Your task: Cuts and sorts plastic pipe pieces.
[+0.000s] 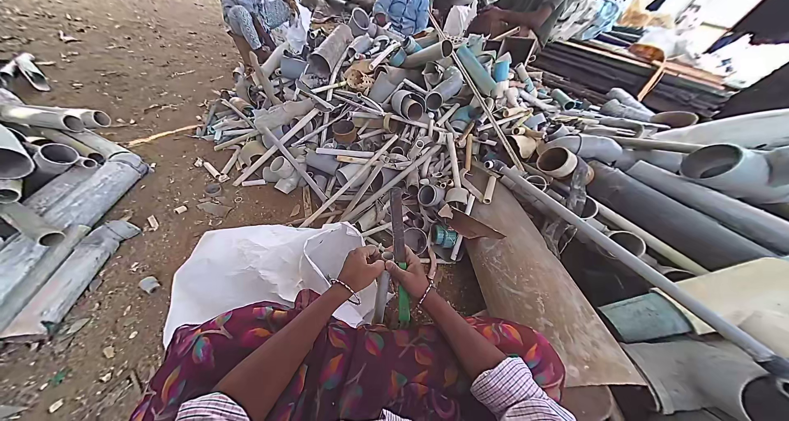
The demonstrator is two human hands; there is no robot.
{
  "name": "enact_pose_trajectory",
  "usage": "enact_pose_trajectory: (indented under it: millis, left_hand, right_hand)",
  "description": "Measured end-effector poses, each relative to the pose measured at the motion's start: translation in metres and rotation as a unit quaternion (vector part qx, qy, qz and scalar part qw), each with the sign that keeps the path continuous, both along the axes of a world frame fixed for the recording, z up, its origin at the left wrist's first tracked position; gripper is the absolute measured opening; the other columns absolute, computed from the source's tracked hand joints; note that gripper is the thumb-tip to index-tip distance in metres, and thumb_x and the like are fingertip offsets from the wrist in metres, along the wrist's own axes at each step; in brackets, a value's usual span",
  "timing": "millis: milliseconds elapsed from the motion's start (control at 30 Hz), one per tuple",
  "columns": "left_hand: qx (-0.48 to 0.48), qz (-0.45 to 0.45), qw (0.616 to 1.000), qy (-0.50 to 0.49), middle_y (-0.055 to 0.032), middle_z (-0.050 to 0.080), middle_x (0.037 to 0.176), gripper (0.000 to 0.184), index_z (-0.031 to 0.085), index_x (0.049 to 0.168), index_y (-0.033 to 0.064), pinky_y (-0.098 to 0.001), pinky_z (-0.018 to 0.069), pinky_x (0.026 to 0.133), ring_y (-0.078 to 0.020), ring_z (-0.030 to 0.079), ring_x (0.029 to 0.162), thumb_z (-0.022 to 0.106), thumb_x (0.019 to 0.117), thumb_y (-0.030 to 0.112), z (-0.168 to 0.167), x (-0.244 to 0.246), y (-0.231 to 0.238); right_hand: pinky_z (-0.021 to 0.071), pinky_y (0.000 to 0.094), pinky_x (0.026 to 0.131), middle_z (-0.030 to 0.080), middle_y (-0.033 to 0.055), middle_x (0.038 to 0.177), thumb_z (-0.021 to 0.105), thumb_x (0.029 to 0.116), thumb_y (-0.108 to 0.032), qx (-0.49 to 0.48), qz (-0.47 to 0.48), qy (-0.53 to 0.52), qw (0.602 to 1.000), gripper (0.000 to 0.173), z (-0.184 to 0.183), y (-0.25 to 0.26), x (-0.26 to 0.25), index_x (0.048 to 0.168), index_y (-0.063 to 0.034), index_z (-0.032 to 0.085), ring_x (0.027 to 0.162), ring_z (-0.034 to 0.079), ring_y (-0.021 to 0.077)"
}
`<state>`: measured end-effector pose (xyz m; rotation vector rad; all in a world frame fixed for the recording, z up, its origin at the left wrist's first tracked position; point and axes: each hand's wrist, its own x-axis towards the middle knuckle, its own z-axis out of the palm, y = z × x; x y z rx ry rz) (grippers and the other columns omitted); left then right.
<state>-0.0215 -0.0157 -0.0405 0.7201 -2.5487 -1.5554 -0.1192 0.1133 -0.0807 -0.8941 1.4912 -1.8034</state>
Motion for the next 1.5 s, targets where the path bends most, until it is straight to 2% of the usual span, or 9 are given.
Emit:
enact_pose_trajectory:
  millis: [133,300,467,600,733,933,1133,1267,1500]
  left_hand:
    - [-0.021,0.008,1.0,-0.001,-0.0139,0.063,0.09,0.019,0.064,0.101,-0.0052,-0.038,0.0484,0.077,-0.0192,0.059,0.078,0.054,0.0964,0.01,-0.003,0.0,0.001]
    - [0.123,0.052,0.99,0.04,-0.0135,0.069,0.105,0.025,0.065,0.119,-0.0045,-0.0285,0.057,0.076,-0.012,0.068,0.08,0.062,0.1025,0.015,-0.007,0.0,0.003]
    - [0.127,0.083,0.987,0.057,-0.0112,0.071,0.098,0.02,0.068,0.112,-0.0053,-0.0253,0.0563,0.074,-0.0084,0.067,0.076,0.069,0.0971,0.009,-0.014,-0.002,0.008]
    - [0.149,0.105,0.981,0.07,-0.0098,0.071,0.094,0.016,0.069,0.107,-0.0064,-0.0236,0.0564,0.072,-0.0065,0.067,0.073,0.068,0.0967,0.006,-0.012,0.001,0.007]
    - [0.156,0.114,0.979,0.061,-0.0075,0.071,0.088,0.012,0.069,0.102,-0.0049,-0.0244,0.0565,0.07,-0.0073,0.067,0.071,0.067,0.0963,0.005,-0.012,0.001,0.005]
    - [0.088,0.053,0.994,0.02,-0.0154,0.068,0.1,0.02,0.065,0.109,-0.0072,-0.0338,0.056,0.079,-0.0169,0.067,0.082,0.056,0.0974,0.007,-0.018,0.001,0.001]
    - [0.075,0.041,0.996,0.037,-0.0155,0.065,0.096,0.021,0.062,0.109,-0.0077,-0.0336,0.0555,0.078,-0.0167,0.065,0.078,0.052,0.0982,0.007,-0.025,0.0,0.003]
    - [0.167,0.072,0.982,0.053,-0.0148,0.067,0.103,0.022,0.062,0.117,-0.0069,-0.0291,0.0585,0.075,-0.0138,0.069,0.079,0.058,0.1034,0.01,-0.021,-0.001,0.006]
    - [0.197,0.11,0.973,0.058,-0.0129,0.07,0.099,0.019,0.066,0.114,-0.0074,-0.0263,0.0583,0.074,-0.0106,0.069,0.076,0.065,0.0997,0.006,-0.02,-0.001,0.007]
  right_hand:
    - [0.0442,0.014,0.05,0.059,-0.0052,0.078,0.058,0.0933,0.001,-0.003,-0.015,-0.013,1.0,0.025,-0.003,-0.001,-0.002,0.117,0.0049,0.053,0.051,0.048,-0.0038]
    - [0.0442,0.0141,0.049,0.059,-0.0023,0.077,0.056,0.096,0.004,-0.002,-0.07,-0.039,0.997,0.022,0.002,-0.001,-0.008,0.118,0.0064,0.052,0.05,0.047,-0.0022]
    - [0.0445,0.0146,0.05,0.06,-0.001,0.081,0.056,0.0961,0.004,0.002,-0.071,-0.043,0.997,0.022,0.001,-0.001,-0.006,0.117,0.0062,0.053,0.052,0.048,-0.0016]
    - [0.0447,0.0148,0.049,0.06,-0.0023,0.078,0.058,0.0947,0.003,0.004,-0.076,-0.031,0.997,0.023,0.001,-0.004,-0.003,0.117,0.006,0.053,0.05,0.048,-0.0018]
    - [0.0461,0.0154,0.054,0.061,-0.0005,0.085,0.063,0.0924,0.0,0.009,-0.073,0.027,0.997,0.029,-0.005,-0.005,-0.004,0.119,0.0082,0.054,0.057,0.051,-0.0021]
    - [0.0495,0.0161,0.067,0.064,0.0035,0.094,0.064,0.0899,-0.002,0.017,-0.059,0.093,0.994,0.03,-0.012,-0.005,0.0,0.116,0.0105,0.057,0.073,0.057,-0.0018]
    - [0.0486,0.0162,0.062,0.062,0.001,0.09,0.06,0.093,-0.003,0.03,-0.044,0.07,0.996,0.028,-0.007,-0.004,0.0,0.118,0.0091,0.056,0.066,0.055,-0.0027]
    - [0.0461,0.0149,0.052,0.061,-0.0006,0.083,0.059,0.0946,0.002,0.025,-0.078,0.005,0.997,0.023,-0.002,-0.004,-0.003,0.117,0.0072,0.056,0.055,0.051,-0.0019]
    - [0.0451,0.0149,0.052,0.061,-0.0004,0.085,0.059,0.0948,0.001,0.026,-0.06,-0.003,0.998,0.023,-0.002,-0.002,-0.005,0.117,0.0062,0.056,0.056,0.051,-0.0014]
